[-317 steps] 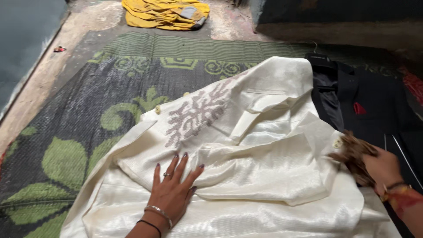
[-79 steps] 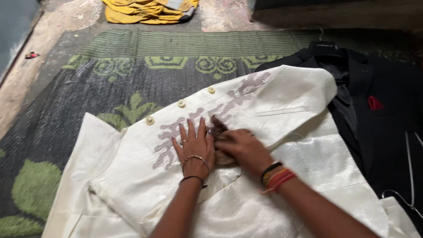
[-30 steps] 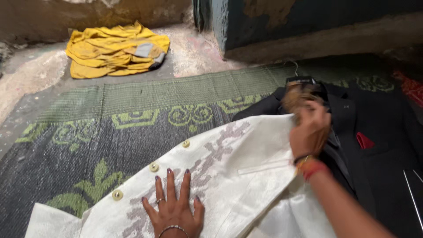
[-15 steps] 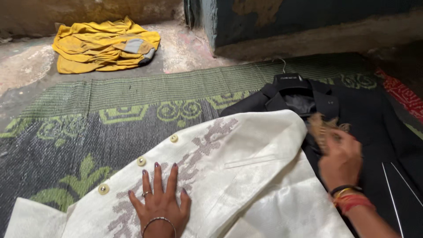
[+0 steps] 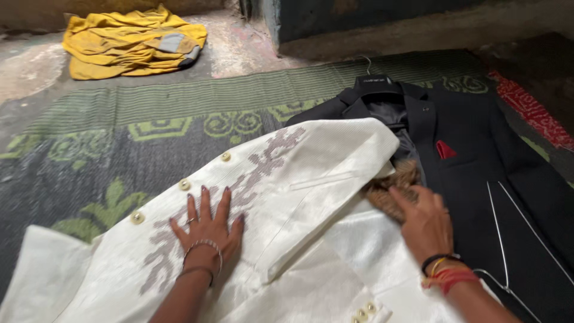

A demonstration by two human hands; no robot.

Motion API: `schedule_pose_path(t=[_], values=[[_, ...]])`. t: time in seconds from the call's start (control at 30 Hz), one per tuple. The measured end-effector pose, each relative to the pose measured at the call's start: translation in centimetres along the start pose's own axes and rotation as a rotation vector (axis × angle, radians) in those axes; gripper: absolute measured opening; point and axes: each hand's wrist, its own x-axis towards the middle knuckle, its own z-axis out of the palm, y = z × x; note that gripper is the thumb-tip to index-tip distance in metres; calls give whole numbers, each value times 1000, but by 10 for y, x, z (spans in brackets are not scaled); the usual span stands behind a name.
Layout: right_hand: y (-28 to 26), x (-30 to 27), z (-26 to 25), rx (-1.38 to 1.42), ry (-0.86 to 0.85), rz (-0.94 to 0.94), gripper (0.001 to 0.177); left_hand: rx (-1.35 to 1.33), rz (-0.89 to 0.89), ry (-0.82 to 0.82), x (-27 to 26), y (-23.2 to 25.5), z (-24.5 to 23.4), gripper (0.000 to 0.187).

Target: The person wipes a white garment with a cloth on a mat, then picks up the garment, inserts a hanger, and fastens several buttons.

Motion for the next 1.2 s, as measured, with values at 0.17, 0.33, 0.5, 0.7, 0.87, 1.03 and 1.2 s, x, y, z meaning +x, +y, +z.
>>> schedule_pose_path(t=[0.17,0.33,0.5,0.7,0.87,1.03,1.2], values=[[-32,-24,-1,206,138,112,68,-236,-70,4,-14,43,-5,67],[-51,-54,-5,303,115,145,77,-159,192,124,-42,118,-4,39],[-40,-56,-19,317,254,177,73,-703,-104,103,8,59,-31,46],[-134,-53,-3,350,-47,-388,31,-640,-347,73,-5,11,-51,44],[-72,-60,24,237,-84,-314,38,-697,-124,88,-17,-8,-7,51],[16,-37,-11,3,-15,368,41,-705,162,-214,-33,-12,-11,71],[-75,-73,-40,273,277,-107,52,-924,196,-369,-42,-8,-13,84]])
